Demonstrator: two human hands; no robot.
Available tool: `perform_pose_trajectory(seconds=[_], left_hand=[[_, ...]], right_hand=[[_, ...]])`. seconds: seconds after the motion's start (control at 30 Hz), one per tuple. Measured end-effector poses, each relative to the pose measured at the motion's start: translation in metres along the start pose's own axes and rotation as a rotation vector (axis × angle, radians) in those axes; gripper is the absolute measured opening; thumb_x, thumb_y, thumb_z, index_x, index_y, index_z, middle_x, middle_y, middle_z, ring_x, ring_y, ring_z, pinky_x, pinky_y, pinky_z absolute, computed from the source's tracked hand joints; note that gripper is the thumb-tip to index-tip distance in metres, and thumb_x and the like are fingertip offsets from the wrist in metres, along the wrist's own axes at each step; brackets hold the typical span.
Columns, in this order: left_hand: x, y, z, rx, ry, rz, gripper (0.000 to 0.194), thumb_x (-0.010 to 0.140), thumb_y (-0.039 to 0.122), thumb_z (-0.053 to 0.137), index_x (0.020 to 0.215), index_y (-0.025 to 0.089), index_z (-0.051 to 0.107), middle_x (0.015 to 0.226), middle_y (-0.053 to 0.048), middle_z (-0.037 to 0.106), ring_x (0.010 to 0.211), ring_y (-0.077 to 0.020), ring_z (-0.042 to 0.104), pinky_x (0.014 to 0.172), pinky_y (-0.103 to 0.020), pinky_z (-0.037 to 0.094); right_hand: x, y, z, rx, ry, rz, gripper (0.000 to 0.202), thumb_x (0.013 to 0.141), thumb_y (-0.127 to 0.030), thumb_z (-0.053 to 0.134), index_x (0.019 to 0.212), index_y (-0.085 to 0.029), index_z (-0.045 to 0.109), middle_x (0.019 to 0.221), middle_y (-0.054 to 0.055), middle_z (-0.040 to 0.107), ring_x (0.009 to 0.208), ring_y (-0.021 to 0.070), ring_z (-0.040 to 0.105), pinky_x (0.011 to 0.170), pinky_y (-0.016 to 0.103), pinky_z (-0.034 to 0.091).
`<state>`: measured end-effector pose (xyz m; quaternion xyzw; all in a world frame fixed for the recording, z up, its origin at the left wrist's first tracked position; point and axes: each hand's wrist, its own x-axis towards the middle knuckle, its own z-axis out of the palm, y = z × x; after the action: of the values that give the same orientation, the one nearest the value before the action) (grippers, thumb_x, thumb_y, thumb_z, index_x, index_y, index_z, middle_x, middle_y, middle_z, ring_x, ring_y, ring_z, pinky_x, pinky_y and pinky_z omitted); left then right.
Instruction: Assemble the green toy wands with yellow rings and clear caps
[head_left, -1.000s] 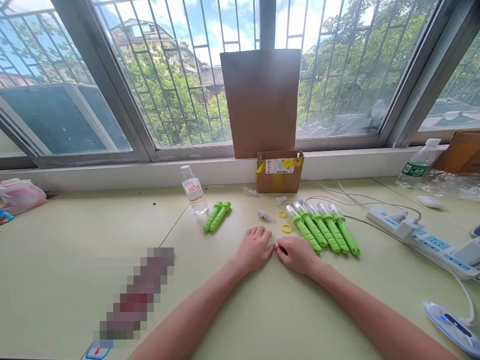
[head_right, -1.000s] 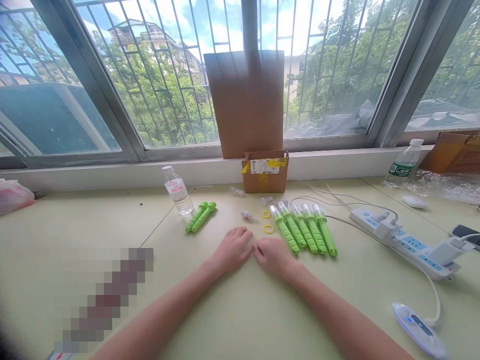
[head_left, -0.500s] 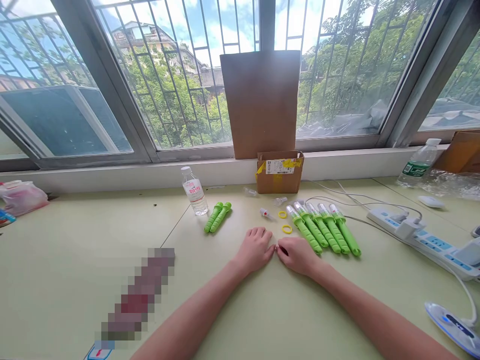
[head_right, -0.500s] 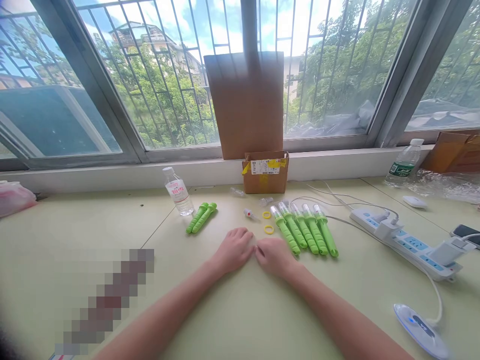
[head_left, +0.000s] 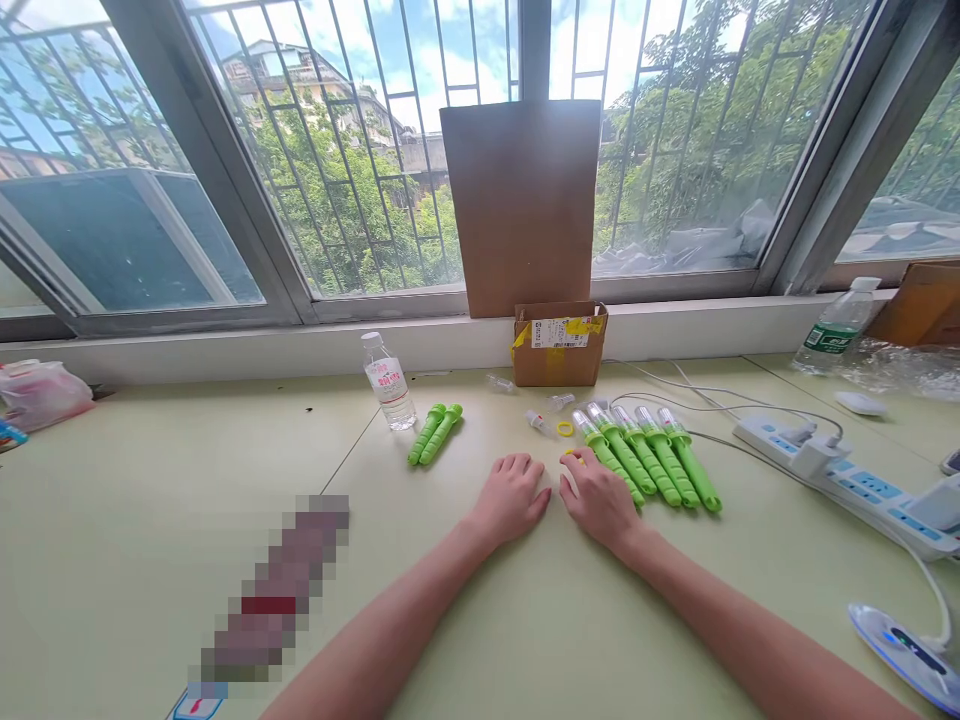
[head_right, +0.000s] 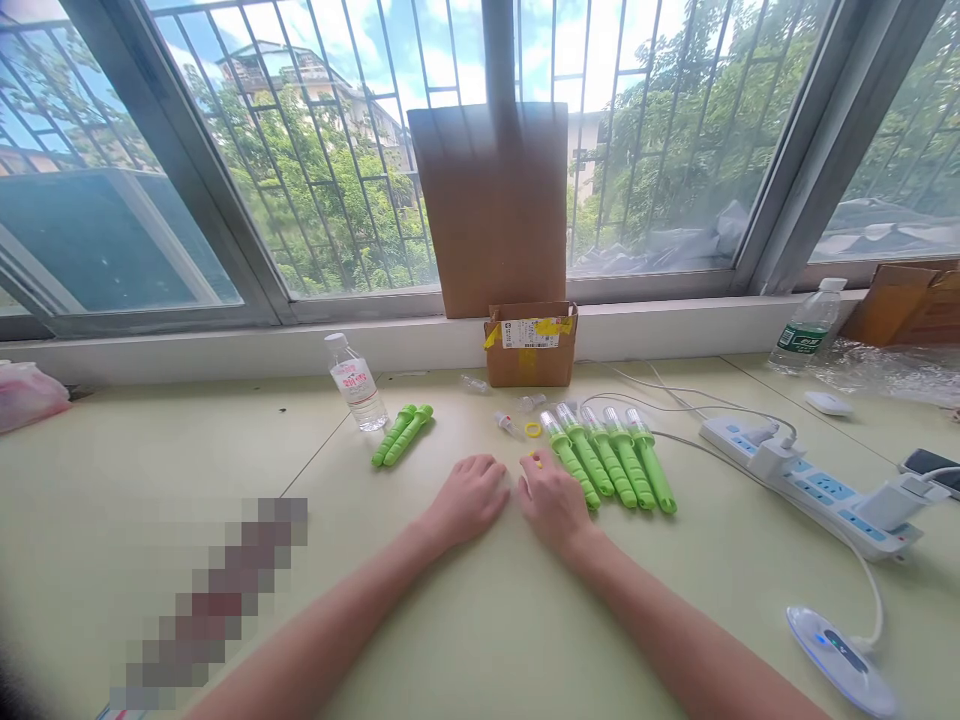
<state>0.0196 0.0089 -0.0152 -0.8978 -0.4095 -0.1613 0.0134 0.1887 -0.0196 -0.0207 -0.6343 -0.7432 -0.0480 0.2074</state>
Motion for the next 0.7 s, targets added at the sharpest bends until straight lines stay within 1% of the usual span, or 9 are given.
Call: perform_pose_trajectory(seconds=[0.13, 0.23, 0.3, 0.37, 0.47, 0.53, 0.6, 0.7], left_hand=[[-0.0001, -0.0006, -0.0003, 0.002, -0.003, 0.014, 0.024, 0.088, 0.036, 0.041, 0.103, 0.021, 0.052, 0.107, -0.009, 0.053, 0.101, -0.0237, 0.05, 0.088, -0.039, 0.04], [-0.0001, -0.0009, -0.0003, -0.008, -0.007, 0.012, 0.024, 0.088, 0.037, 0.042, 0.104, 0.021, 0.051, 0.107, -0.009, 0.053, 0.101, -0.0237, 0.05, 0.089, -0.04, 0.04], [0.0, -0.001, -0.0003, -0.008, -0.012, 0.007, 0.024, 0.088, 0.037, 0.042, 0.104, 0.022, 0.052, 0.108, -0.009, 0.053, 0.102, -0.0237, 0.05, 0.089, -0.04, 0.04], [0.0001, -0.001, -0.0002, -0.002, -0.015, 0.005, 0.025, 0.088, 0.037, 0.041, 0.105, 0.022, 0.052, 0.108, -0.009, 0.053, 0.102, -0.0237, 0.05, 0.089, -0.04, 0.04], [0.0001, -0.0012, 0.0002, 0.001, -0.012, 0.006, 0.025, 0.088, 0.037, 0.041, 0.105, 0.022, 0.052, 0.108, -0.009, 0.053, 0.102, -0.0238, 0.05, 0.089, -0.04, 0.04], [0.0, -0.0012, 0.0004, 0.0, -0.006, 0.008, 0.025, 0.088, 0.037, 0.042, 0.105, 0.021, 0.052, 0.108, -0.009, 0.053, 0.102, -0.0238, 0.05, 0.089, -0.04, 0.04], [-0.0001, -0.0012, 0.0004, 0.002, -0.004, 0.009, 0.024, 0.088, 0.036, 0.042, 0.104, 0.021, 0.052, 0.107, -0.009, 0.053, 0.101, -0.0237, 0.05, 0.089, -0.039, 0.04], [0.0, -0.0009, 0.0, 0.016, -0.008, 0.014, 0.024, 0.088, 0.036, 0.041, 0.104, 0.021, 0.052, 0.108, -0.009, 0.053, 0.101, -0.0234, 0.05, 0.089, -0.039, 0.04]], right_hand=[[0.0009, 0.003, 0.0014, -0.034, -0.06, 0.021, 0.022, 0.09, -0.023, 0.04, 0.104, -0.02, 0.056, 0.104, 0.007, 0.06, 0.077, 0.0157, 0.06, 0.058, 0.025, 0.034], [0.0017, 0.0041, 0.0032, -0.043, -0.056, 0.05, 0.022, 0.091, -0.02, 0.038, 0.103, -0.019, 0.056, 0.102, 0.007, 0.061, 0.077, 0.0157, 0.061, 0.058, 0.025, 0.034], [0.0022, 0.0042, 0.0041, -0.037, -0.055, 0.075, 0.021, 0.091, -0.021, 0.038, 0.103, -0.018, 0.055, 0.102, 0.007, 0.061, 0.078, 0.0161, 0.061, 0.059, 0.025, 0.035], [0.0028, 0.0042, 0.0048, -0.033, -0.053, 0.092, 0.023, 0.09, -0.021, 0.04, 0.108, -0.018, 0.053, 0.105, 0.008, 0.061, 0.079, 0.0166, 0.062, 0.059, 0.025, 0.036], [0.0036, 0.0042, 0.0056, -0.054, -0.051, 0.086, 0.033, 0.089, -0.019, 0.041, 0.121, -0.017, 0.048, 0.109, 0.01, 0.06, 0.079, 0.0173, 0.062, 0.059, 0.026, 0.037], [0.0039, 0.0041, 0.0061, -0.072, -0.066, 0.079, 0.03, 0.089, -0.019, 0.04, 0.117, -0.018, 0.052, 0.103, 0.009, 0.062, 0.076, 0.0173, 0.061, 0.058, 0.026, 0.036], [0.0039, 0.004, 0.0063, -0.076, -0.075, 0.077, 0.023, 0.09, -0.022, 0.04, 0.103, -0.018, 0.059, 0.096, 0.008, 0.062, 0.074, 0.0168, 0.061, 0.057, 0.025, 0.034], [0.0035, 0.0042, 0.0067, -0.066, -0.056, 0.088, 0.021, 0.091, -0.024, 0.04, 0.087, -0.018, 0.059, 0.09, 0.006, 0.062, 0.07, 0.0154, 0.06, 0.055, 0.025, 0.031]])
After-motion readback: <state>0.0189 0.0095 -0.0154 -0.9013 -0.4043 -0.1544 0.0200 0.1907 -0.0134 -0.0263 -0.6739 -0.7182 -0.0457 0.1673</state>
